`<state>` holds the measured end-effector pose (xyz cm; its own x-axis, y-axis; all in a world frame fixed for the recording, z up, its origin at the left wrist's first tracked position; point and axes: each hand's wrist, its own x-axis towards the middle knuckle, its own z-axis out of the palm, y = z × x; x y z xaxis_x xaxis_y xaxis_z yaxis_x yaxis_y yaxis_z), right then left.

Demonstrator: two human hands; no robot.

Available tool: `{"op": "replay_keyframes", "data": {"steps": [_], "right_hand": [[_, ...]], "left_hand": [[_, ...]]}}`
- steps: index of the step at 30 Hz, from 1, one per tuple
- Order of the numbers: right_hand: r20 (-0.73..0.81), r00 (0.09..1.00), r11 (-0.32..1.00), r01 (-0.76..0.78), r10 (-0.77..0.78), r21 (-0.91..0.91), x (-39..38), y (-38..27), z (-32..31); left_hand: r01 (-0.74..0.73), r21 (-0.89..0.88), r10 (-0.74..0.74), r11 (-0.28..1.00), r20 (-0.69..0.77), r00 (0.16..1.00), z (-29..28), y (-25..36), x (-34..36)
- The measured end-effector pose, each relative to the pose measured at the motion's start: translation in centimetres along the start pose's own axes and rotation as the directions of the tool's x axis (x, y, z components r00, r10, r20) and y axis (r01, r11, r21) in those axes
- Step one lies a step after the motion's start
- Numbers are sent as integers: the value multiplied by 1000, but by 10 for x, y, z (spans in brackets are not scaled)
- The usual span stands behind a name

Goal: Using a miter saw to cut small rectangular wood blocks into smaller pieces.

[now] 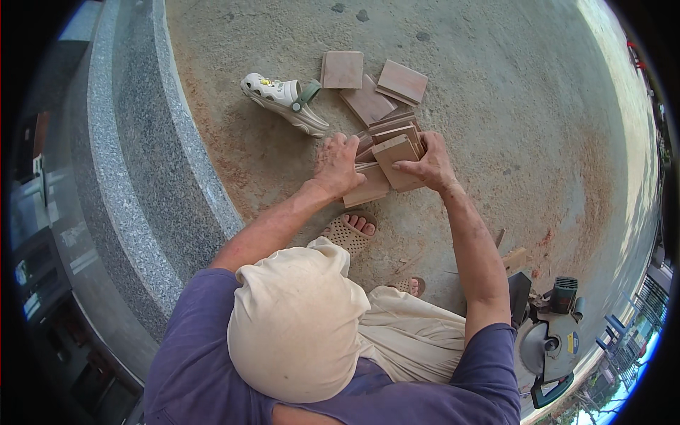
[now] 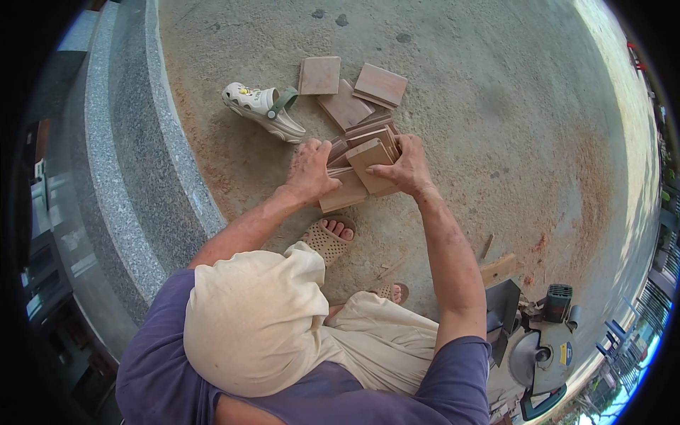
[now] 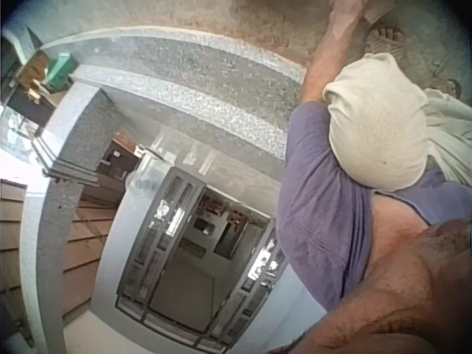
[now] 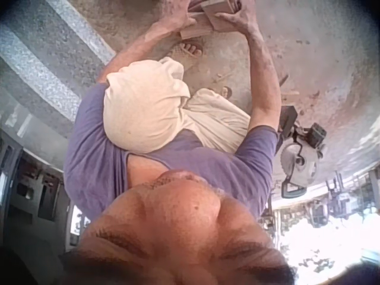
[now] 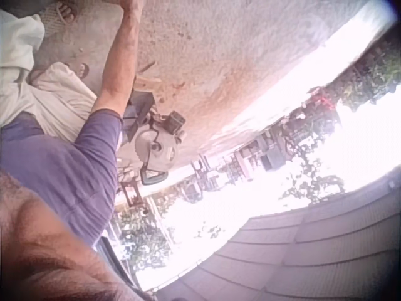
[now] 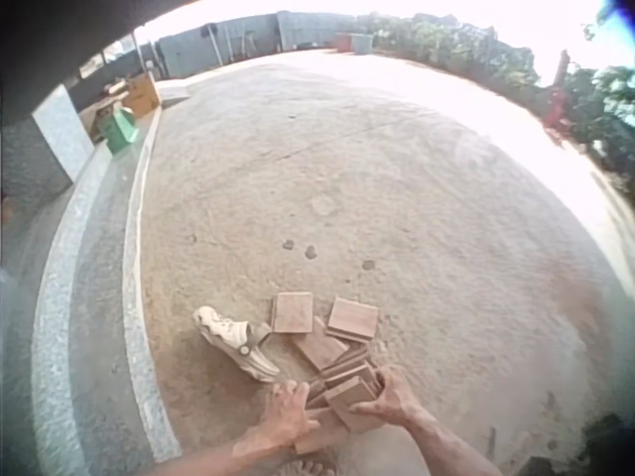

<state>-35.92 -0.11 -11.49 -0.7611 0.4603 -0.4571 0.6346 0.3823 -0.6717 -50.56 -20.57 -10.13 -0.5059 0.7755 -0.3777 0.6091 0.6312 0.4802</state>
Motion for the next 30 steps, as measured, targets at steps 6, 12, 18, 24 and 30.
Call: {"op": "replay_keyframes", "data": {"steps": [6,12,18,24,30], "right_hand": [[-51,999,969,18,-6,248,-7,-23,-2],[105,987,911,-153,121,382,1,-15,2],[142,980,537,-195,138,821,-22,29,19],[207,977,191,-195,-42,962,-57,31,20],[-52,997,-89,47,-59,995,-53,7,60]], "left_hand": [[67,-192,-66,979,16,998,12,8,-27],[367,-497,-241,786,299,923,5,7,-31],[270,-701,-287,660,97,953,10,-22,-43],[1,-890,-217,455,-110,970,1,-5,-5],[-116,-894,-8,432,-133,991,5,26,23]]}}
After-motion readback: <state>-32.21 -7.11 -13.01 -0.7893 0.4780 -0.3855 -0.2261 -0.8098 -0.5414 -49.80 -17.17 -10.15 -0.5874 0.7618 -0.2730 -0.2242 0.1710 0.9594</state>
